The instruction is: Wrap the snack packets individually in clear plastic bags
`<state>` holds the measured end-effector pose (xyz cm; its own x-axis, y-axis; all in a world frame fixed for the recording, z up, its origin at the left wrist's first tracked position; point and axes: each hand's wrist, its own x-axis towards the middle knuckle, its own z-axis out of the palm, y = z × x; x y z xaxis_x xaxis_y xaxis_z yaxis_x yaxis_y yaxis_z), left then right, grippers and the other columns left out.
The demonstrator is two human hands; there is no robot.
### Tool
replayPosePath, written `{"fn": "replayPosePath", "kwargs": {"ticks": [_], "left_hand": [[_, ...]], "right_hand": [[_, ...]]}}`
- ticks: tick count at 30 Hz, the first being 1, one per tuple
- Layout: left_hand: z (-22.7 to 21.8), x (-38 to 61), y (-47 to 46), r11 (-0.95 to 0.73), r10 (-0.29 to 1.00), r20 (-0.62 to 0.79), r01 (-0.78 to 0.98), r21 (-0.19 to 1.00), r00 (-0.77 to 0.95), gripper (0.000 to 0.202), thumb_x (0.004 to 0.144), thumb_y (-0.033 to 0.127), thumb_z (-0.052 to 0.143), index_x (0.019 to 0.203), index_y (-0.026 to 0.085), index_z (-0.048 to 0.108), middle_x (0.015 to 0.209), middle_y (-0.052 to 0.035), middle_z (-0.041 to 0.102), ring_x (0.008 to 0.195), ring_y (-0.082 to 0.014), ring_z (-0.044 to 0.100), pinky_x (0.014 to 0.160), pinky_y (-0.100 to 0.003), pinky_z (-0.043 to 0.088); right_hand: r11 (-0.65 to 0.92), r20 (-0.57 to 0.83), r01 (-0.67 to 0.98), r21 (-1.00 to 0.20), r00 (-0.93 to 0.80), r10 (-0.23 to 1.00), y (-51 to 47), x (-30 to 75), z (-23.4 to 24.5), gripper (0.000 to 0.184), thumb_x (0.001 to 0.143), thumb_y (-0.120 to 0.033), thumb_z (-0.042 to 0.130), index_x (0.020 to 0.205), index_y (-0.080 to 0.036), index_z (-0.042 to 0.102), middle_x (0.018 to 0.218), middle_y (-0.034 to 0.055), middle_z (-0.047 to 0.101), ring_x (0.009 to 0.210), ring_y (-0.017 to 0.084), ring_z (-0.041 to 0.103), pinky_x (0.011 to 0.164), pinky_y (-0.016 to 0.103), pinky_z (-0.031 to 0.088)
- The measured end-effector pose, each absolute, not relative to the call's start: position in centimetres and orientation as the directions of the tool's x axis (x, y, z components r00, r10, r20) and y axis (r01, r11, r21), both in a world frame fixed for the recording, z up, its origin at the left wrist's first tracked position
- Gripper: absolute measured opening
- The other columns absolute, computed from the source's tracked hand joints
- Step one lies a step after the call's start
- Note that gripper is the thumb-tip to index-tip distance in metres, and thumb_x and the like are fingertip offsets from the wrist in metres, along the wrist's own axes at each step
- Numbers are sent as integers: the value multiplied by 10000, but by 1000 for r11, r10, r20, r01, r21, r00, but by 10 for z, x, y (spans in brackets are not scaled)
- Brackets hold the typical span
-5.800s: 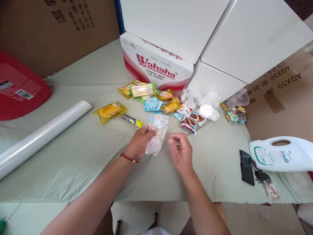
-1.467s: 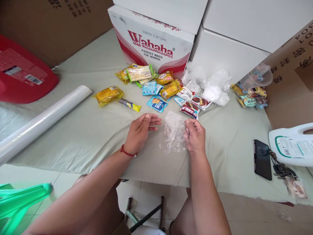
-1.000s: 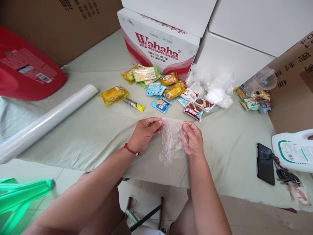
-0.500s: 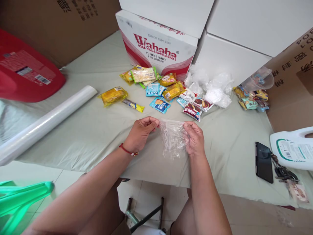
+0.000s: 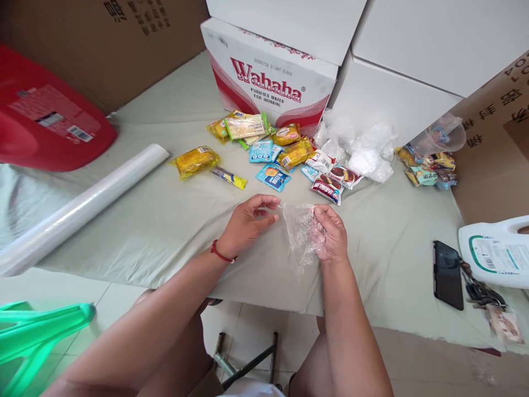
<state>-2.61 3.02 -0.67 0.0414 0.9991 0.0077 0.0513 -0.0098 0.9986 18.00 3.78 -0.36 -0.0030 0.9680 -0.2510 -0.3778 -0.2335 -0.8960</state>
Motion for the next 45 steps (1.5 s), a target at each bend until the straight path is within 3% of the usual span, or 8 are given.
{"fn": "replayPosePath", "kwargs": {"ticks": [6, 12, 16, 21, 29, 34, 39, 45], "left_hand": [[-10, -27, 32, -33, 999, 25, 173, 984, 47, 101, 821, 272, 662, 809, 213, 744, 920, -40, 711, 873, -178, 646, 808, -314, 487], [-9, -26, 31, -56, 998, 57, 163, 985, 2, 296, 757, 224, 706, 1050, 239, 738, 1100, -43, 691, 979, -189, 635, 847, -309, 491], [-11, -25, 32, -81, 997, 81, 204, 976, 6, 102, 813, 265, 675, 862, 220, 752, 964, -42, 710, 929, -191, 639, 849, -317, 478], [-9, -35, 31, -70, 998, 66, 266, 962, 25, 101, 830, 273, 642, 789, 211, 710, 880, -32, 702, 869, -188, 635, 860, -330, 475], [4, -51, 28, 118, 991, -93, -275, 954, 101, 218, 748, 349, 792, 801, 179, 667, 987, -68, 749, 917, -188, 677, 896, -345, 513], [13, -49, 21, 379, 922, -227, -607, 699, 315, 183, 697, 245, 737, 784, 200, 582, 1195, -93, 731, 1085, -284, 700, 915, -461, 551], [13, -43, 20, 561, 828, -312, -690, 457, 466, 143, 690, 260, 636, 826, 222, 605, 1094, -88, 762, 997, -320, 738, 850, -504, 573], [6, -45, 24, 657, 753, -438, -603, 453, 492, 344, 781, 375, 620, 1003, 153, 761, 1029, -159, 769, 632, -177, 632, 517, -299, 471]], "right_hand": [[-195, -206, -354, -915, -8, 979, 39, 184, -8, 338, 705, -454, 877, 817, -216, 664, 538, -94, 422, 364, 29, 265, 321, 160, 249], [-205, -213, -350, -914, -18, 977, 39, 181, -8, 344, 707, -462, 873, 820, -215, 663, 540, -93, 437, 363, 29, 268, 319, 160, 240], [-225, -237, -376, -899, -16, 971, 39, 180, -4, 353, 661, -440, 901, 800, -209, 673, 513, -98, 430, 356, 25, 237, 316, 161, 197], [-206, -234, -350, -914, 41, 971, 42, 187, 2, 361, 629, -437, 909, 789, -212, 677, 501, -97, 447, 349, 29, 241, 319, 178, 200], [-177, -207, -284, -942, 80, 975, 45, 190, 1, 330, 649, -430, 896, 797, -201, 711, 565, -78, 514, 362, 24, 269, 326, 189, 175], [-197, -227, -322, -926, 56, 972, 43, 180, -2, 338, 631, -426, 912, 784, -195, 717, 516, -88, 467, 367, 25, 260, 323, 172, 192], [-204, -244, -347, -915, 74, 967, 42, 179, -5, 344, 624, -411, 927, 802, -197, 725, 557, -80, 513, 368, 21, 285, 305, 162, 189], [-175, -220, -363, -915, 84, 972, 44, 182, -3, 339, 625, -404, 931, 801, -195, 729, 541, -87, 476, 372, 22, 286, 301, 154, 217]]}}
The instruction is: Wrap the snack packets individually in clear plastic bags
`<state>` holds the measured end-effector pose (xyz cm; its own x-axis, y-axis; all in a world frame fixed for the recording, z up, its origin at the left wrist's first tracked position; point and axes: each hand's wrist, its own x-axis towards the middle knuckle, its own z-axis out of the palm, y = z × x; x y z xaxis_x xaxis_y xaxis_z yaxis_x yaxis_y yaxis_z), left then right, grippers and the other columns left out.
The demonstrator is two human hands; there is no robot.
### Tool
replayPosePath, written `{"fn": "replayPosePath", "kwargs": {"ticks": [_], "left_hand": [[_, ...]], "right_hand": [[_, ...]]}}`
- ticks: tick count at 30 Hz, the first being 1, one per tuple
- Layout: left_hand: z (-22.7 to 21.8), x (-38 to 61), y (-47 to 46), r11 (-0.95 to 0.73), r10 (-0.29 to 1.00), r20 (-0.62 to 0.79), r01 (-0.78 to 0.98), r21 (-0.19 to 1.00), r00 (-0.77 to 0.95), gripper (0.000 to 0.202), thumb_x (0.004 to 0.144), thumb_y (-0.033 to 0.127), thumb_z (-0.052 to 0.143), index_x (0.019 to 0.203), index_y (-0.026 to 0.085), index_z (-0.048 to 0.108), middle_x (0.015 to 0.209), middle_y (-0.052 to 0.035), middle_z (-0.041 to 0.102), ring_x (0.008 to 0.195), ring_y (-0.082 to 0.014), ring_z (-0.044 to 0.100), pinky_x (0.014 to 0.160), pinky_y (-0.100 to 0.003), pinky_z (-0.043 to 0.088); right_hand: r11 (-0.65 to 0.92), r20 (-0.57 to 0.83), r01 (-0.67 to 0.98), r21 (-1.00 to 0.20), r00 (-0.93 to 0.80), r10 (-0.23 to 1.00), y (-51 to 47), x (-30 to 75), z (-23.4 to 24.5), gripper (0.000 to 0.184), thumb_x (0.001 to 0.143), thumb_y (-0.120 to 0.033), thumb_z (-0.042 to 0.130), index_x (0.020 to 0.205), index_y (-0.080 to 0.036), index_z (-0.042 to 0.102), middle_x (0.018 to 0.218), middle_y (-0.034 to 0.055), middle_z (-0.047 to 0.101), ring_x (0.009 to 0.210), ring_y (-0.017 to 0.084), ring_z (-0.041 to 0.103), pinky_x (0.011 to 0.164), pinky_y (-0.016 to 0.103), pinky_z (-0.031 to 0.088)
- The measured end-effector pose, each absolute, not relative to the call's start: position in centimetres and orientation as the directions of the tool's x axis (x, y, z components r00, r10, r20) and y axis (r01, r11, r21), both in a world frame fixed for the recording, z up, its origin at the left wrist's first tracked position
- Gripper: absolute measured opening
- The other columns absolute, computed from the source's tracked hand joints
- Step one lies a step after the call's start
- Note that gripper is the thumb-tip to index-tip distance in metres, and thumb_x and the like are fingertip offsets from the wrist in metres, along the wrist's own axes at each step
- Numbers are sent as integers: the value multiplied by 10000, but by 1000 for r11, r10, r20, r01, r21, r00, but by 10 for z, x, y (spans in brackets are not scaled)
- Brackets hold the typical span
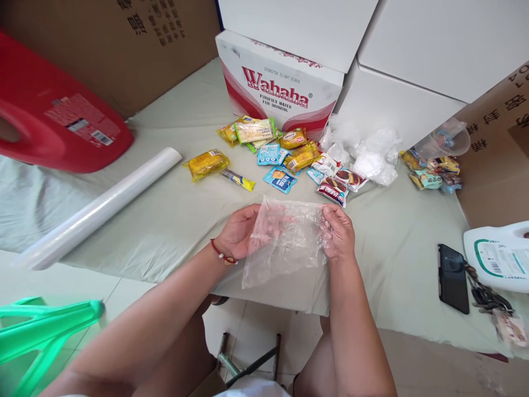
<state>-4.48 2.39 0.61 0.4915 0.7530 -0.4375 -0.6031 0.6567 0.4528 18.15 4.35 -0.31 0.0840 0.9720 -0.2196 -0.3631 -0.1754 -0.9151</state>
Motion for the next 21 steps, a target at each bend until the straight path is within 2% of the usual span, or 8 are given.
{"fn": "replayPosePath", "kwargs": {"ticks": [3, 6, 9, 11, 13, 15, 18, 21], "left_hand": [[2, -45, 24, 691, 723, -418, -586, 424, 550, 369, 777, 333, 645, 1052, 119, 765, 1016, -171, 765, 493, -89, 460, 415, -232, 332], [-2, -44, 24, 706, 708, -392, -579, 408, 587, 395, 733, 281, 684, 1059, 70, 758, 847, -138, 745, 490, -78, 458, 416, -199, 300], [-5, -41, 23, 675, 737, -382, -578, 459, 558, 290, 707, 240, 742, 933, 61, 764, 655, -44, 633, 509, -73, 482, 443, -182, 330], [-5, -40, 23, 636, 771, -384, -580, 508, 508, 189, 695, 223, 785, 811, 81, 738, 634, -6, 585, 511, -52, 465, 457, -172, 339], [-4, -40, 22, 577, 817, -381, -595, 560, 433, 180, 675, 216, 817, 739, 107, 689, 665, 5, 590, 544, -48, 490, 491, -166, 374], [-2, -41, 22, 517, 856, -376, -595, 615, 356, 215, 668, 229, 828, 745, 132, 651, 708, 5, 613, 607, -67, 553, 567, -174, 449], [3, -45, 23, 460, 886, -394, -563, 687, 243, 255, 705, 287, 802, 799, 172, 594, 752, 3, 643, 720, -131, 655, 681, -245, 540], [4, -47, 25, 385, 910, -404, -547, 744, 92, 260, 746, 316, 749, 793, 203, 519, 691, 46, 591, 640, -123, 645, 619, -245, 532]], "right_hand": [[-184, -225, -378, -908, 68, 972, 43, 182, -2, 323, 636, -395, 927, 796, -191, 734, 512, -94, 440, 360, 17, 261, 301, 152, 214], [-177, -227, -373, -911, 93, 970, 43, 183, -3, 343, 615, -399, 936, 793, -189, 732, 532, -85, 463, 372, 23, 310, 311, 154, 247], [-164, -214, -358, -919, 103, 971, 44, 185, -3, 346, 624, -409, 930, 805, -197, 724, 554, -81, 471, 387, 31, 326, 317, 158, 252], [-158, -208, -352, -923, 108, 972, 45, 187, -3, 342, 634, -419, 921, 806, -201, 722, 551, -82, 462, 388, 30, 307, 318, 158, 239], [-146, -202, -343, -928, 134, 970, 46, 187, -4, 348, 624, -426, 922, 797, -198, 724, 563, -76, 481, 400, 30, 318, 323, 156, 245], [-133, -195, -326, -936, 165, 967, 47, 187, -4, 355, 605, -426, 926, 781, -193, 724, 606, -61, 534, 415, 29, 345, 333, 159, 268], [-134, -197, -307, -942, 185, 963, 48, 186, -6, 362, 589, -430, 925, 760, -193, 711, 648, -49, 578, 427, 31, 360, 345, 170, 291], [-148, -198, -274, -950, 165, 966, 50, 188, -8, 365, 609, -451, 906, 761, -200, 690, 600, -62, 529, 415, 39, 340, 338, 179, 265]]}}
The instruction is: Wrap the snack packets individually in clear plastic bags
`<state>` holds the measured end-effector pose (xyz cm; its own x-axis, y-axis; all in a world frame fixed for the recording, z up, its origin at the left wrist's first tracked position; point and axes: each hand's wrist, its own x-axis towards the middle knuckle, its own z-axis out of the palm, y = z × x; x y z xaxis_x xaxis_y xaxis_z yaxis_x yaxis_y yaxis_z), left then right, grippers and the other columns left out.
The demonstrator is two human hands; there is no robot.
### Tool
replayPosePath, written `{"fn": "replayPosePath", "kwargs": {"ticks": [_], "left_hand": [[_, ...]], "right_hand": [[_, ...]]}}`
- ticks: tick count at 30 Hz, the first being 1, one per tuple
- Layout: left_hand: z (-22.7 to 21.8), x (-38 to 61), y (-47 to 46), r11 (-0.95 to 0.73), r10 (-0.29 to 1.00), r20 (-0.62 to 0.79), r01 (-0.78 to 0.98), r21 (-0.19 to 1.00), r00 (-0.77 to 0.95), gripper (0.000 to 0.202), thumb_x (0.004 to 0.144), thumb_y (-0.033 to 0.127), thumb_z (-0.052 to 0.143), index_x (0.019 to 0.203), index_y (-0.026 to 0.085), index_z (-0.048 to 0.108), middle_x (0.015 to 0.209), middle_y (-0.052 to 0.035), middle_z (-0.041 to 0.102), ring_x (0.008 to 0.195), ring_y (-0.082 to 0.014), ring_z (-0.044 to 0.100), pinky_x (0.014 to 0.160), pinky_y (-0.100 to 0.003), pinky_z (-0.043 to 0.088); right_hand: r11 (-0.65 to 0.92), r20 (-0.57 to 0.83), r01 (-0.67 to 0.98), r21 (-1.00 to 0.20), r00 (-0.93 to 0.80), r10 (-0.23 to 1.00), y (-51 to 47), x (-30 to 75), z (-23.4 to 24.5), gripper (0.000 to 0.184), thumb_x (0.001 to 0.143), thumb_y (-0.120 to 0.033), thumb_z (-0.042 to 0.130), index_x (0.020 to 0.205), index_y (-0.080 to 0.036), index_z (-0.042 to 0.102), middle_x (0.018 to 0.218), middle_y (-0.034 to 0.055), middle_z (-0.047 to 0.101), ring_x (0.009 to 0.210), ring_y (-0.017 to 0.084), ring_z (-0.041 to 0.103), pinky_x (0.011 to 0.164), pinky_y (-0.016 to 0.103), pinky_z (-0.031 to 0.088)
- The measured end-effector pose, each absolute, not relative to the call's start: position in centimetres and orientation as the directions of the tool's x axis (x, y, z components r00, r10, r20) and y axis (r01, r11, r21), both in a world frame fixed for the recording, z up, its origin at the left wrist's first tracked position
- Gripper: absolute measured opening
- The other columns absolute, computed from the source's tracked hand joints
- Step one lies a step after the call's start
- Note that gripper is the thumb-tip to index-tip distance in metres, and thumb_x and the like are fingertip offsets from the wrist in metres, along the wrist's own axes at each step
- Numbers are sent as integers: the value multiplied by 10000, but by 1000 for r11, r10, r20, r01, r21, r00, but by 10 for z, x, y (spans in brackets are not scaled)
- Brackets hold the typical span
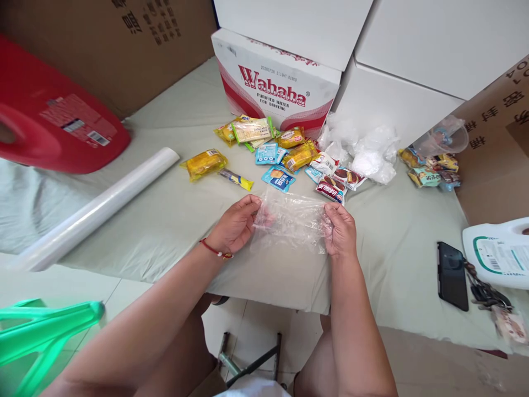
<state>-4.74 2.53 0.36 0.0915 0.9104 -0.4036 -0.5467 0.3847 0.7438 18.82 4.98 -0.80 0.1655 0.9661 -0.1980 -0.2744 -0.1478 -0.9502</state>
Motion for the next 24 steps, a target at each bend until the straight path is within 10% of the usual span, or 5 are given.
{"fn": "replayPosePath", "kwargs": {"ticks": [7, 15, 20, 24], "left_hand": [[-4, -60, 27, 218, 926, -277, -235, 947, -256, 201, 906, 372, 590, 839, 248, 447, 550, 93, 516, 342, -68, 379, 363, -189, 266], [16, -93, 20, 437, 870, -489, -350, 829, -71, 397, 768, 414, 785, 894, 216, 464, 692, 22, 651, 421, -53, 431, 404, -182, 294], [8, -95, 14, 377, 908, -415, -306, 874, -68, 625, 606, 163, 834, 1105, 223, 464, 855, 22, 690, 458, -45, 468, 450, -191, 364], [-3, -88, 12, 305, 936, -320, -117, 945, -144, 674, 752, 242, 756, 1334, 241, 416, 923, 23, 670, 398, -29, 389, 411, -211, 328]], "right_hand": [[-344, -346, -131, -930, -1, 938, 51, 204, 2, 415, 569, -461, 923, 794, -199, 692, 599, -56, 530, 409, 40, 325, 335, 187, 234], [-339, -372, 281, -898, -69, 926, 51, 217, -11, 399, 731, -564, 779, 851, -198, 674, 514, -61, 479, 420, 103, 400, 398, 236, 307], [69, 187, 654, -754, 112, 976, 51, 207, -7, 435, 877, -614, 603, 954, -203, 720, 957, 97, 658, 895, 256, 645, 766, 401, 550], [535, 425, 614, -580, -332, 842, 41, 183, 7, 477, 901, -595, 642, 1233, -253, 673, 1307, 121, 605, 1286, 302, 523, 1128, 502, 404]]}}
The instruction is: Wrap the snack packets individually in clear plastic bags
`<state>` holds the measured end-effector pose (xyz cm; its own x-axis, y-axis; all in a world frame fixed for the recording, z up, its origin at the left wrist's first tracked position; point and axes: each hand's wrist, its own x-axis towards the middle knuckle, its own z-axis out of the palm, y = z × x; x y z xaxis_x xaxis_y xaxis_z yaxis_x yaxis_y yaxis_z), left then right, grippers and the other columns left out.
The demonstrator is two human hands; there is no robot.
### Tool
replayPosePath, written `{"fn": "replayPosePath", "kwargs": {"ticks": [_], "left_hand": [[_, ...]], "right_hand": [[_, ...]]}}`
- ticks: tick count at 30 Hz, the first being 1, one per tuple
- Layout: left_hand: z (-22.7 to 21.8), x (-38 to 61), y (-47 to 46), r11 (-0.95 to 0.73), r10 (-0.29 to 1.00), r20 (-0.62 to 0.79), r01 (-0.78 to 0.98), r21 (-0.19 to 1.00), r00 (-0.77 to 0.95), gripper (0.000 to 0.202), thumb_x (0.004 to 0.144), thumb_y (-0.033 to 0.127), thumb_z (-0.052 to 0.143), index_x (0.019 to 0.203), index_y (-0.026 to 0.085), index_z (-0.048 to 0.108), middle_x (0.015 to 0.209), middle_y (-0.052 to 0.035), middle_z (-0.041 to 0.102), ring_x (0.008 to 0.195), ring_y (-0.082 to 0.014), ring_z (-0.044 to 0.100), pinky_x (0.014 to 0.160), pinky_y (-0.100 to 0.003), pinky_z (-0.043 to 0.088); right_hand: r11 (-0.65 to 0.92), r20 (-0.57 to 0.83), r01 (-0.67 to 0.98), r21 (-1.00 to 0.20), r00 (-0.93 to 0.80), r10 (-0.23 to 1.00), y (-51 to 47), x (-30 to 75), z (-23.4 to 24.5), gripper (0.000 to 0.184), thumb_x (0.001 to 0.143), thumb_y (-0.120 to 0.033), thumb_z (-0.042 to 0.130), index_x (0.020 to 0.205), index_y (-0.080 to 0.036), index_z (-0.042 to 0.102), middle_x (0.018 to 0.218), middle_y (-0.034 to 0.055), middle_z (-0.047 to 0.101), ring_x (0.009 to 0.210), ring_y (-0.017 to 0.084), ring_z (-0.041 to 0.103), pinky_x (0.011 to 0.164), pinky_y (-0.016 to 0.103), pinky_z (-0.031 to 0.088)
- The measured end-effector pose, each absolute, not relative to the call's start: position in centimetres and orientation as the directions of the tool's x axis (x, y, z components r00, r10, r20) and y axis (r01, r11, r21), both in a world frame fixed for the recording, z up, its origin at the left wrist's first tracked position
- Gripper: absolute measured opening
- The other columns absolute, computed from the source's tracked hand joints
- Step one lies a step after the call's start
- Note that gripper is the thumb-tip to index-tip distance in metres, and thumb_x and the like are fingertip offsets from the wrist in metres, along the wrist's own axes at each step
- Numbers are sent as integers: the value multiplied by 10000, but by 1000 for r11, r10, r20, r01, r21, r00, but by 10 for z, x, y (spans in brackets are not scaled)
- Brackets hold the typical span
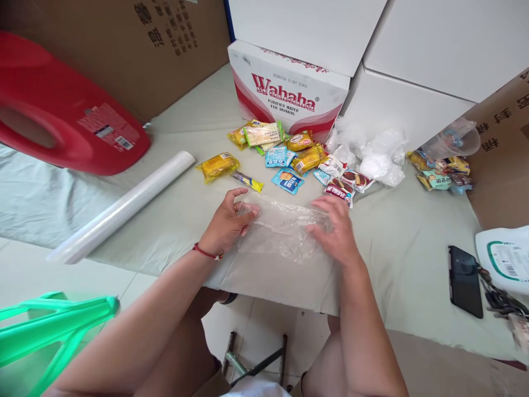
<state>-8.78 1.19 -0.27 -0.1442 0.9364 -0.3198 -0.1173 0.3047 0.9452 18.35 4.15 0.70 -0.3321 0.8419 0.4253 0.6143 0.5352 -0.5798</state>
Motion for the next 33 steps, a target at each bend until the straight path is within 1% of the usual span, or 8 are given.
{"fn": "replayPosePath", "kwargs": {"ticks": [3, 7, 10, 15, 25, 27, 29, 33], "left_hand": [[-4, -85, 12, 337, 923, -338, -41, 941, -181, 768, 808, 374, 747, 1452, 222, 359, 982, -5, 651, 470, -40, 413, 450, -209, 350], [-1, -89, 11, 318, 931, -305, 35, 948, -198, 928, 709, 415, 845, 1485, 198, 384, 1128, -60, 634, 654, -72, 507, 622, -218, 454], [1, -95, 8, 310, 950, -308, 25, 951, -56, 1092, 591, 307, 912, 1531, 246, 360, 1227, -82, 604, 671, -72, 515, 675, -235, 494], [3, -101, 3, 337, 932, -335, 8, 941, 139, 1128, 563, 137, 844, 1561, 320, 351, 1302, -97, 571, 568, -41, 476, 555, -226, 487], [15, -107, 4, 384, 901, -381, 28, 923, 205, 1149, 531, 76, 814, 1558, 337, 369, 1393, -116, 507, 608, -45, 468, 593, -249, 497], [10, -109, 9, 379, 920, -376, -1, 926, 109, 1118, 508, 76, 822, 1519, 314, 407, 1423, -123, 471, 716, -79, 522, 656, -260, 514], [6, -109, 13, 349, 929, -345, 6, 937, -134, 1011, 502, 91, 836, 1430, 264, 475, 1388, -117, 477, 871, -132, 557, 733, -268, 516], [6, -101, 13, 171, 779, -8, 200, 965, -628, 564, 626, 189, 832, 1121, 224, 564, 1124, -42, 564, 922, -154, 537, 750, -245, 466]], "right_hand": [[625, 256, 538, -566, -606, 753, 36, 168, 4, 571, 820, -585, 762, 1295, -284, 659, 1362, 104, 590, 1316, 317, 465, 1132, 506, 391], [529, 190, 543, -652, -558, 808, 38, 168, -5, 207, 921, -460, 684, 1003, -285, 760, 1031, 77, 691, 1076, 272, 550, 973, 451, 461], [376, 73, 461, -804, -550, 832, 41, 179, -1, 214, 927, -461, 676, 898, -268, 762, 852, 47, 679, 897, 228, 591, 854, 381, 474], [10, -169, 313, -950, -539, 825, 40, 191, 12, 281, 861, -491, 744, 877, -211, 754, 812, 20, 652, 718, 158, 553, 653, 279, 431], [-90, -152, 175, -980, -380, 913, 42, 196, 7, 255, 804, -459, 802, 826, -206, 778, 745, -4, 640, 605, 110, 489, 573, 254, 404], [-129, -170, 153, -980, -296, 940, 43, 193, 0, 272, 773, -473, 820, 817, -208, 776, 713, -10, 636, 582, 111, 486, 550, 254, 405], [-136, -159, 134, -982, -184, 970, 45, 187, -7, 287, 754, -484, 826, 822, -211, 773, 701, -11, 634, 580, 119, 490, 542, 257, 411], [21, 34, 166, -986, 72, 997, 42, 165, -18, 245, 813, -462, 771, 869, -224, 768, 841, 14, 652, 706, 148, 550, 642, 275, 463]]}}
